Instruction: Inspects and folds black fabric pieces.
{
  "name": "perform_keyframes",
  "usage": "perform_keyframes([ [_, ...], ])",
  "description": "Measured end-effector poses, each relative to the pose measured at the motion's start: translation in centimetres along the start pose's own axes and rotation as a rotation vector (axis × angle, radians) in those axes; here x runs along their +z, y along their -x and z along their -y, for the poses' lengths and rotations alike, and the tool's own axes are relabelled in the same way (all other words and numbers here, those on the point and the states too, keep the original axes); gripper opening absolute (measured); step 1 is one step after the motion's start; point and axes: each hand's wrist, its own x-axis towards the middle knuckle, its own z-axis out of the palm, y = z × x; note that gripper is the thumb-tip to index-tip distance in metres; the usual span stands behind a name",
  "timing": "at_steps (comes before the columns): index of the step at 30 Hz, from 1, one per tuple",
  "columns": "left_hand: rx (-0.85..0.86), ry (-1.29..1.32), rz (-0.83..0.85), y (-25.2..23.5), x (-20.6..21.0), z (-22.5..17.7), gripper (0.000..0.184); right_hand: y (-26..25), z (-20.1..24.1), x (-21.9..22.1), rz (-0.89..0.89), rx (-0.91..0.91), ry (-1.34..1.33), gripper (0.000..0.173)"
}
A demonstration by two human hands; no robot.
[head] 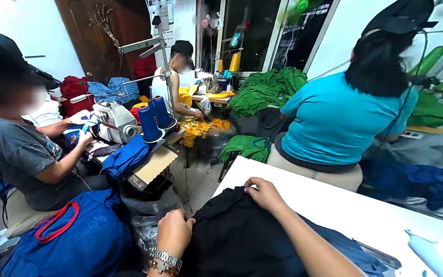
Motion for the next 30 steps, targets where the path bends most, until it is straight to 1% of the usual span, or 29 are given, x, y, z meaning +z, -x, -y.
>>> perform_keyframes([
  [2, 0.031, 0.08, 0.001, 0.2, -0.1, 0.4, 0.029, 0.1, 0.3, -0.2, -0.006, 0.019, -0.019, 0.011],
  [5, 0.122, 0.237, -0.027, 1.0, 0.1, 1.1, 0.022, 0.3, 0.3, 0.1, 0.078, 0.062, -0.007, 0.014],
  [7, 0.165, 0.327, -0.041, 2.1, -0.1, 1.4, 0.02, 0.1, -0.9, 1.0, 0.149, 0.049, 0.032, 0.015],
  [10, 0.206, 0.43, -0.075, 3.8, 0.4, 2.1, 0.018, -0.1, -2.2, 2.1, 0.195, 0.024, 0.077, 0.019],
  [15, 0.193, 0.479, -0.04, 5.4, 2.7, 3.9, 0.018, 0.4, -1.7, 2.1, 0.194, 0.067, 0.085, 0.017],
  [17, 0.178, 0.507, -0.061, 5.5, 3.5, 4.3, 0.018, 0.6, -1.4, 2.1, 0.202, 0.1, 0.116, 0.019],
  [21, 0.182, 0.566, -0.129, 5.5, 3.9, 4.4, 0.019, 1.0, -1.2, 2.4, 0.157, 0.122, 0.13, 0.019],
  [24, 0.198, 0.467, -0.122, 5.4, 3.6, 4.3, 0.017, 1.4, -1.4, 2.1, 0.162, 0.074, 0.128, 0.017],
  [28, 0.134, 0.17, -0.067, 6.0, 2.0, 2.8, 0.024, 2.4, -0.9, 0.9, 0.176, -0.083, 0.232, 0.018],
  [30, 0.13, 0.094, -0.129, 6.0, 2.0, 2.1, 0.023, 3.1, -0.5, 0.0, 0.154, -0.151, 0.305, 0.017],
])
